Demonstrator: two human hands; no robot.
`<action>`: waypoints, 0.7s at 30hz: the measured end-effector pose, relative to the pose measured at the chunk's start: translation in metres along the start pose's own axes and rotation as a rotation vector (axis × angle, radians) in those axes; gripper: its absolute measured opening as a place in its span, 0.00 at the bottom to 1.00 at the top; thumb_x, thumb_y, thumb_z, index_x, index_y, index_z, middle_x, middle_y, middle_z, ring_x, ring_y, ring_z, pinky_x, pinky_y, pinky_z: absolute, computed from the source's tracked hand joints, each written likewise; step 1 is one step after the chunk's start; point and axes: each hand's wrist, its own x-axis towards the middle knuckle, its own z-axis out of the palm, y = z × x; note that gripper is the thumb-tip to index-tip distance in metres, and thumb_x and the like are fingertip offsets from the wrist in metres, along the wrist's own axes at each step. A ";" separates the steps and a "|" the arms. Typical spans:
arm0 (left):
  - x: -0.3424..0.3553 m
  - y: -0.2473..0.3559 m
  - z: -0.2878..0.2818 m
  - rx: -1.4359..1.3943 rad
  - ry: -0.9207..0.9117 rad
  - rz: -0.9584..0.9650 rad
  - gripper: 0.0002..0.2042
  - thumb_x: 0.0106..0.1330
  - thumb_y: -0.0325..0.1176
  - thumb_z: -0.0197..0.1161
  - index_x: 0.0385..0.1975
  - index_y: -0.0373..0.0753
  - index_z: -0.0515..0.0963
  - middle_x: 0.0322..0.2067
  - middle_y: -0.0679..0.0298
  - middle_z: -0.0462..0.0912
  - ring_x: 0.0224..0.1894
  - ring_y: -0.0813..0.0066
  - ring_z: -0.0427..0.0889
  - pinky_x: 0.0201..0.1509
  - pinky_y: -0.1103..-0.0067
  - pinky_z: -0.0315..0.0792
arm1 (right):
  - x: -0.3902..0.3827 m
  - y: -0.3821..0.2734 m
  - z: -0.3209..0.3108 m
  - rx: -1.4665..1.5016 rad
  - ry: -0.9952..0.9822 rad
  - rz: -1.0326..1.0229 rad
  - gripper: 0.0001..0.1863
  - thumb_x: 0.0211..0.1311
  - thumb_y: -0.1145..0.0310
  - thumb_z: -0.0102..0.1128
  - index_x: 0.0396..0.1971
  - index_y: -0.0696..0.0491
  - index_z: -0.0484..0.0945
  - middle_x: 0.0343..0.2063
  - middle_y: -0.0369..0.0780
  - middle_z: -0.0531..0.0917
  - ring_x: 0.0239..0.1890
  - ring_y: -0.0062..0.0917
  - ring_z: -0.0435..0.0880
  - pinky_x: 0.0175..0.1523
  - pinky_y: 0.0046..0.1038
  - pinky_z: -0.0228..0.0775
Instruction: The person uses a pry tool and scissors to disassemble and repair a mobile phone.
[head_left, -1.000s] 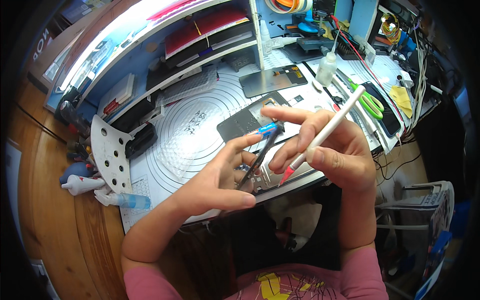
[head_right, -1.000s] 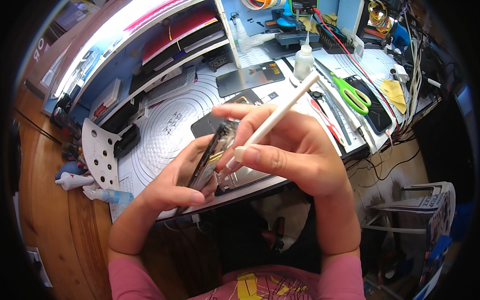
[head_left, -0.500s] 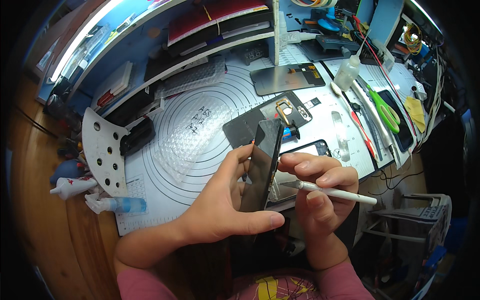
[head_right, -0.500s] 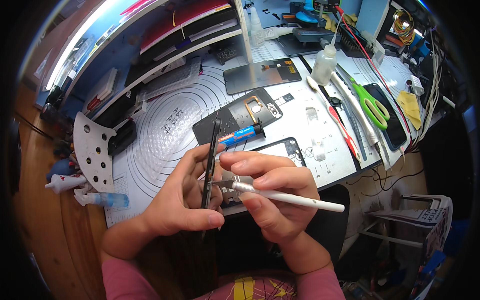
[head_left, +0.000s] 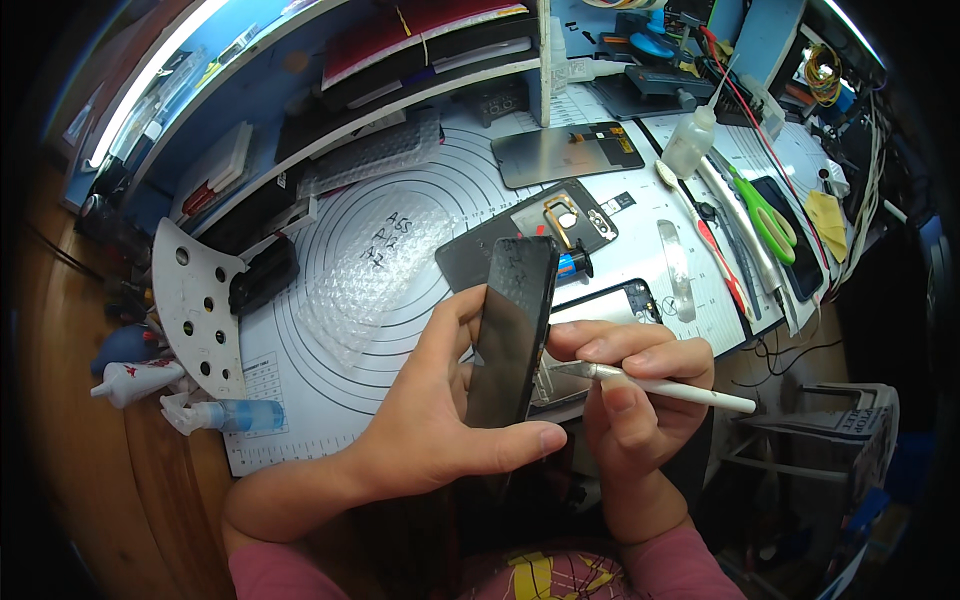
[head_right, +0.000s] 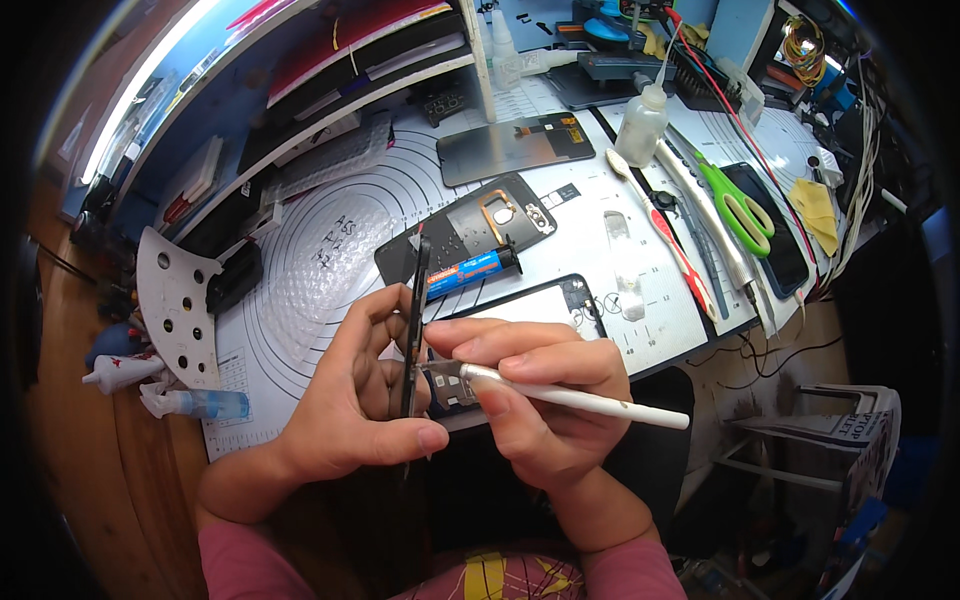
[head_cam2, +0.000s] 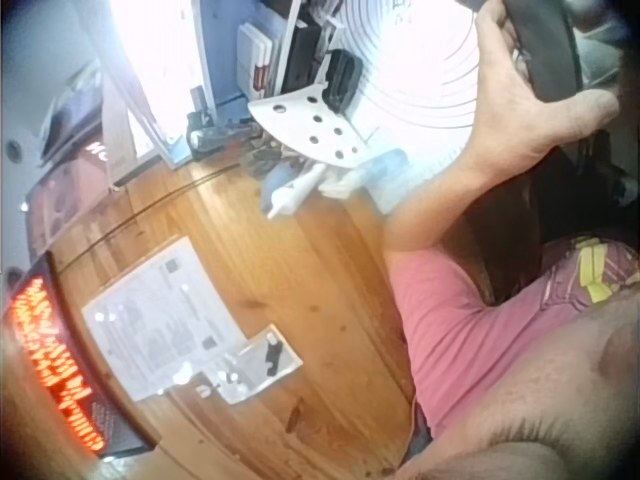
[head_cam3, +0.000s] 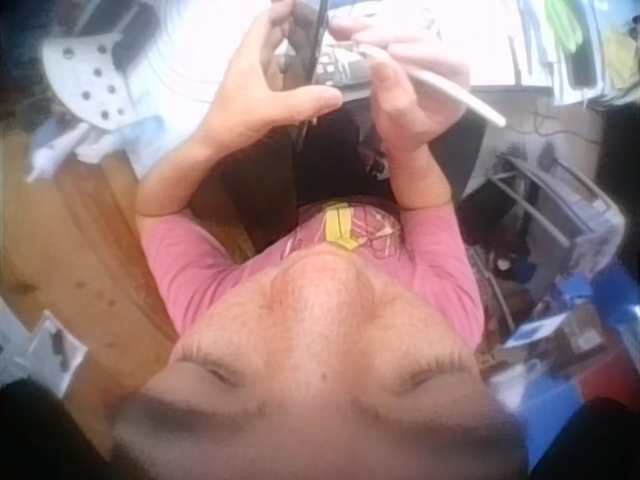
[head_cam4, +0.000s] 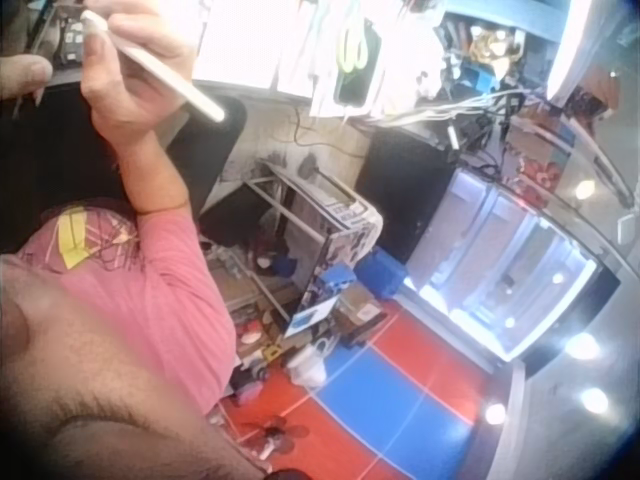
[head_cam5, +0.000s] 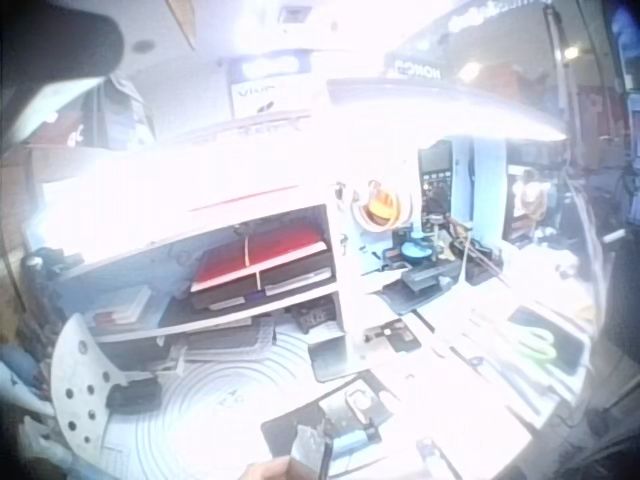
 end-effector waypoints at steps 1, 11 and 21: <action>0.000 0.000 0.000 -0.010 -0.004 0.005 0.50 0.53 0.27 0.77 0.69 0.29 0.44 0.59 0.53 0.63 0.60 0.65 0.72 0.60 0.72 0.73 | 0.000 0.000 0.000 -0.003 -0.001 0.003 0.13 0.62 0.84 0.57 0.44 0.55 0.69 0.39 0.53 0.82 0.48 0.50 0.84 0.54 0.49 0.78; 0.001 -0.002 -0.001 -0.007 -0.010 0.017 0.50 0.53 0.29 0.77 0.69 0.30 0.45 0.59 0.52 0.64 0.61 0.65 0.71 0.62 0.71 0.71 | 0.001 0.000 0.001 -0.015 -0.003 0.004 0.14 0.61 0.86 0.56 0.44 0.56 0.69 0.40 0.54 0.82 0.48 0.50 0.84 0.55 0.48 0.78; 0.000 0.000 -0.001 0.013 -0.012 -0.001 0.50 0.54 0.29 0.77 0.69 0.30 0.44 0.59 0.51 0.63 0.60 0.65 0.72 0.63 0.72 0.70 | 0.001 0.001 0.000 -0.027 -0.018 -0.009 0.14 0.61 0.86 0.56 0.44 0.56 0.69 0.40 0.54 0.82 0.48 0.50 0.84 0.55 0.48 0.78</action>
